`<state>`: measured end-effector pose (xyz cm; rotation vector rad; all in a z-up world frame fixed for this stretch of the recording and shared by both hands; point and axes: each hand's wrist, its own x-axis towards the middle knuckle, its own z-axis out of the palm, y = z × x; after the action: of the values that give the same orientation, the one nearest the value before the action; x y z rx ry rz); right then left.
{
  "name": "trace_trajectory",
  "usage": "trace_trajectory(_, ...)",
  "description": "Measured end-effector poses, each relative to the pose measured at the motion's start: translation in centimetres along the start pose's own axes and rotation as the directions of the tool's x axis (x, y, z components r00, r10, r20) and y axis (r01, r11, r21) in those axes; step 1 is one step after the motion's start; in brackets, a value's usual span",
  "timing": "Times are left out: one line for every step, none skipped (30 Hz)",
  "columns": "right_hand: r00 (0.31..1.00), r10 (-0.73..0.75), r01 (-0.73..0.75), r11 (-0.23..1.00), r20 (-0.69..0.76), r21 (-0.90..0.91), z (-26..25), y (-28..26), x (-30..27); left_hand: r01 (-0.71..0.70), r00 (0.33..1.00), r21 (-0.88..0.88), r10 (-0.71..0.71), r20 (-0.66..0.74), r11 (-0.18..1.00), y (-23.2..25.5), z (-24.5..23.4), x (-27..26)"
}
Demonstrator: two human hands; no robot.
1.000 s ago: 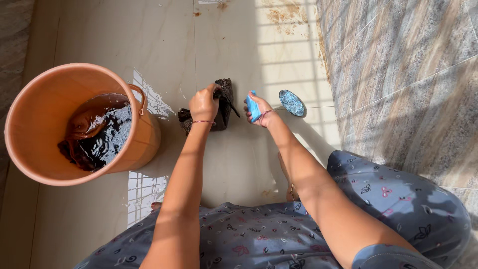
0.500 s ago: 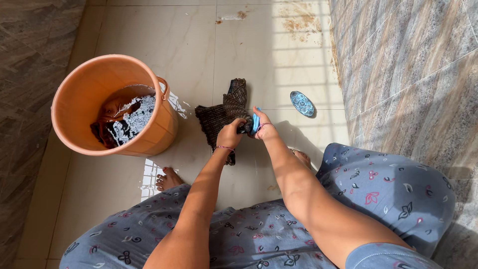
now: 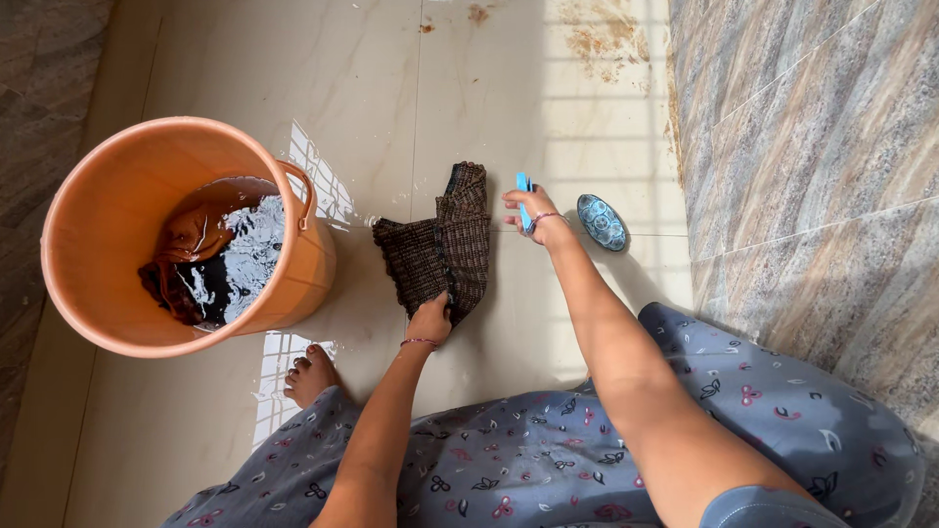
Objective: The person washes a mat by first soaking it in a bucket of soapy water and then scrubbing its surface with a brush while sitting on the floor.
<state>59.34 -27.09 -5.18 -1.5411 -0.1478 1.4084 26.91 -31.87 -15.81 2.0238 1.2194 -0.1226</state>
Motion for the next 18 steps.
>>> trace_trajectory(0.998, -0.022, 0.013, 0.986, -0.052, -0.165, 0.8, 1.0, -0.3, -0.037, 0.999, 0.032, 0.036, 0.029, 0.999, 0.3, -0.3, 0.3)
trace_trajectory(0.999, -0.015, 0.006, 0.986, -0.049, -0.169, 1.6, 2.3, -0.3, -0.029, 0.999, 0.028, 0.028, 0.031, 0.999, 0.9, -0.4, 0.4)
trace_trajectory(1.000, -0.004, 0.007, 0.984, 0.015, -0.179, 2.3, 3.7, -0.2, -0.096, 0.995, 0.070, 0.097, 0.002, 0.993, 1.6, -0.3, 0.5)
trace_trajectory(0.997, 0.007, 0.007, 0.983, 0.078, -0.185, 2.8, 5.3, 0.0, -0.164, 0.986, 0.114, 0.167, -0.021, 0.980, 2.3, -0.2, 0.3)
trace_trajectory(0.997, 0.016, -0.001, 0.982, 0.080, -0.188, 3.4, 7.2, 0.2, -0.157, 0.987, 0.111, 0.160, -0.018, 0.981, 2.9, 0.1, -0.3)
trace_trajectory(0.994, -0.016, 0.049, 0.947, 0.105, -0.317, 4.2, 8.9, 0.6, -0.198, 0.979, 0.173, 0.203, -0.015, 0.965, 3.5, 0.2, -0.5)
trace_trajectory(0.990, -0.044, 0.100, 0.893, 0.135, -0.439, 4.4, 10.2, 1.0, -0.237, 0.969, 0.234, 0.246, -0.009, 0.943, 4.1, 0.3, -0.7)
trace_trajectory(0.990, -0.044, 0.098, 0.895, 0.134, -0.435, 4.5, 11.4, 1.4, -0.239, 0.969, 0.237, 0.247, -0.005, 0.942, 4.7, 0.4, -0.9)
trace_trajectory(0.942, -0.287, 0.321, 0.627, 0.173, -0.710, 4.9, 12.5, 1.7, -0.287, 0.956, 0.313, 0.292, 0.031, 0.905, 5.3, 0.7, -1.0)
trace_trajectory(0.829, -0.473, 0.441, 0.225, 0.298, -0.869, 5.1, 13.3, 1.9, -0.335, 0.940, 0.385, 0.334, 0.072, 0.860, 5.5, 0.7, -1.1)
trace_trajectory(0.830, -0.474, 0.440, 0.231, 0.294, -0.868, 5.3, 14.1, 1.8, -0.337, 0.939, 0.388, 0.334, 0.076, 0.858, 5.4, 0.7, -1.3)
trace_trajectory(0.878, -0.431, 0.274, 0.093, 0.210, -0.957, 5.5, 14.7, 1.6, -0.365, 0.927, 0.399, 0.367, 0.072, 0.841, 5.4, 0.7, -1.4)
trace_trajectory(0.909, -0.402, 0.098, -0.057, 0.112, -0.994, 5.8, 15.1, 1.3, -0.391, 0.914, 0.410, 0.400, 0.069, 0.824, 5.4, 0.7, -1.5)
trace_trajectory(0.909, -0.402, 0.097, -0.060, 0.113, -0.993, 5.7, 15.0, 1.1, -0.391, 0.914, 0.409, 0.401, 0.067, 0.824, 5.3, 0.5, -1.5)
trace_trajectory(0.909, -0.412, 0.044, -0.062, 0.066, -0.997, 5.3, 14.7, 0.9, -0.400, 0.912, 0.391, 0.404, 0.076, 0.829, 5.1, 0.0, -1.6)
trace_trajectory(0.906, -0.422, -0.009, -0.064, 0.019, -0.998, 5.0, 14.2, 0.6, -0.407, 0.910, 0.374, 0.406, 0.084, 0.833, 5.0, -0.5, -1.6)
trace_trajectory(0.906, -0.423, -0.008, -0.066, 0.021, -0.998, 4.5, 13.5, 0.2, -0.406, 0.910, 0.373, 0.407, 0.081, 0.834, 5.1, -1.0, -1.7)
trace_trajectory(0.905, -0.418, 0.060, -0.056, 0.078, -0.997, 4.0, 12.8, -0.3, -0.408, 0.912, 0.359, 0.394, 0.115, 0.840, 5.1, -1.5, -1.8)
